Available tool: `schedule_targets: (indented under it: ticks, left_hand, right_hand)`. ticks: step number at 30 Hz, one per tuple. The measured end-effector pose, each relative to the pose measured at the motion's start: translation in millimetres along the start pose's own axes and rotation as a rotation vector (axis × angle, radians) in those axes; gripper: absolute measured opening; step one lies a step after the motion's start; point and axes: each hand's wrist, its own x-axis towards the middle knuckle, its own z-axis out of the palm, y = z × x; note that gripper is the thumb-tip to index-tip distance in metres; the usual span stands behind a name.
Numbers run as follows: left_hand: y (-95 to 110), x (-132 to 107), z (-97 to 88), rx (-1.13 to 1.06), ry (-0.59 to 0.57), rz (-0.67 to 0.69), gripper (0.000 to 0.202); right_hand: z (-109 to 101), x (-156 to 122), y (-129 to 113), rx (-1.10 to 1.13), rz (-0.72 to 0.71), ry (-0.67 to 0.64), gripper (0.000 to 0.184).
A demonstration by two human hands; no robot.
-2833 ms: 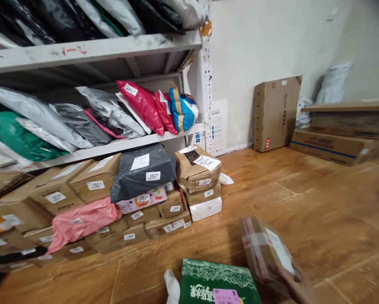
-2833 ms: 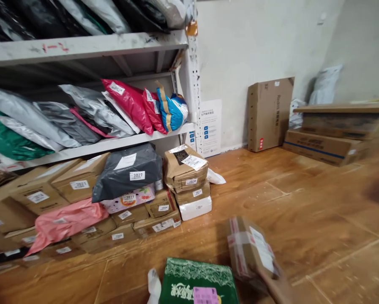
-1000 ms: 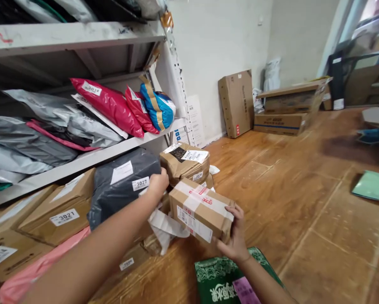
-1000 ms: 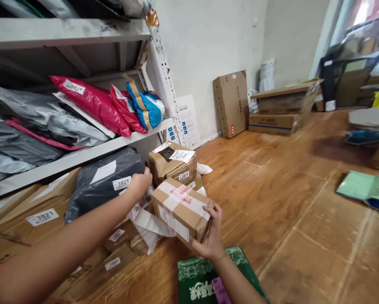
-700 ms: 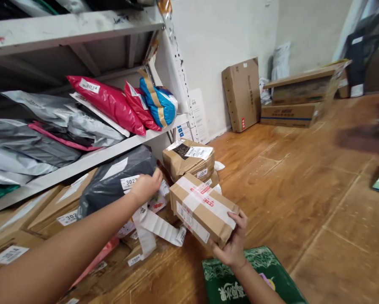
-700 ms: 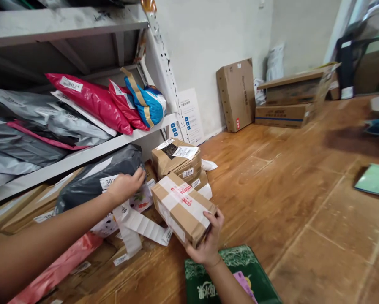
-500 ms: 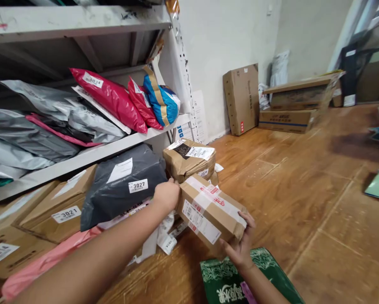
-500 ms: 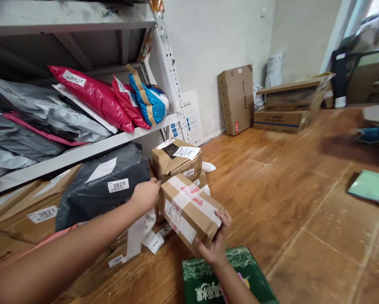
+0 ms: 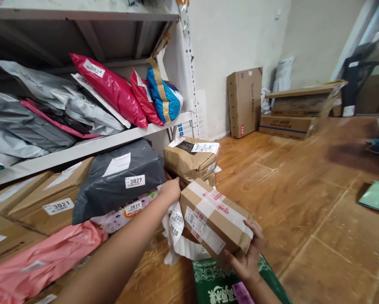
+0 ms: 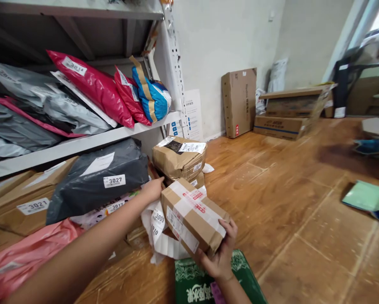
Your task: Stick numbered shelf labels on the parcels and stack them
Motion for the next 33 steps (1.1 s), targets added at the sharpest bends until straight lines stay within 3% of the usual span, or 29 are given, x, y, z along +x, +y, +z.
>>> schedule_targets:
  ticks: [4,7,10,14,19,25,28,33]
  left_hand:
    - [-2,-28,-28.1,0.422,0.022,0.025,0.062]
    - [-6,-36,-52.1,0.804,-0.044,0.136,0.046]
    - [-10,-36,-78.6,0.895,-0.033,0.222,0.032]
    - [-18,-35,-102.0,1.021,0.114,0.359,0.035]
    - [-26,-37,-101.9,1.071,0.221,0.364,0.05]
    - [-29,-38,-96.6,1.12,0.251,0.398,0.054]
    - [-29,-41,-94.5,1.12,0.249,0.401,0.05]
    - [-22,-43,-88.9,1.074,0.229,0.369,0.045]
  right_hand:
    - [14,13,-13,0.067,-0.102,-0.058,0.064]
    - [29,25,-20,0.12,-0.145,-0.012,0.066]
    - [49,31,-21,0.133,-0.177,0.061,0.074]
    - [80,28,-20,0.129,-0.146,0.07,0.08]
    - [97,40,-27,0.182,0.045,0.112,0.076]
    - [93,76,-52,0.074,-0.016,0.101,0.072]
    - [114,79,-63,0.016,0.047,-0.027,0.073]
    - [171,78,-72,-0.199,0.139,-0.208,0.087]
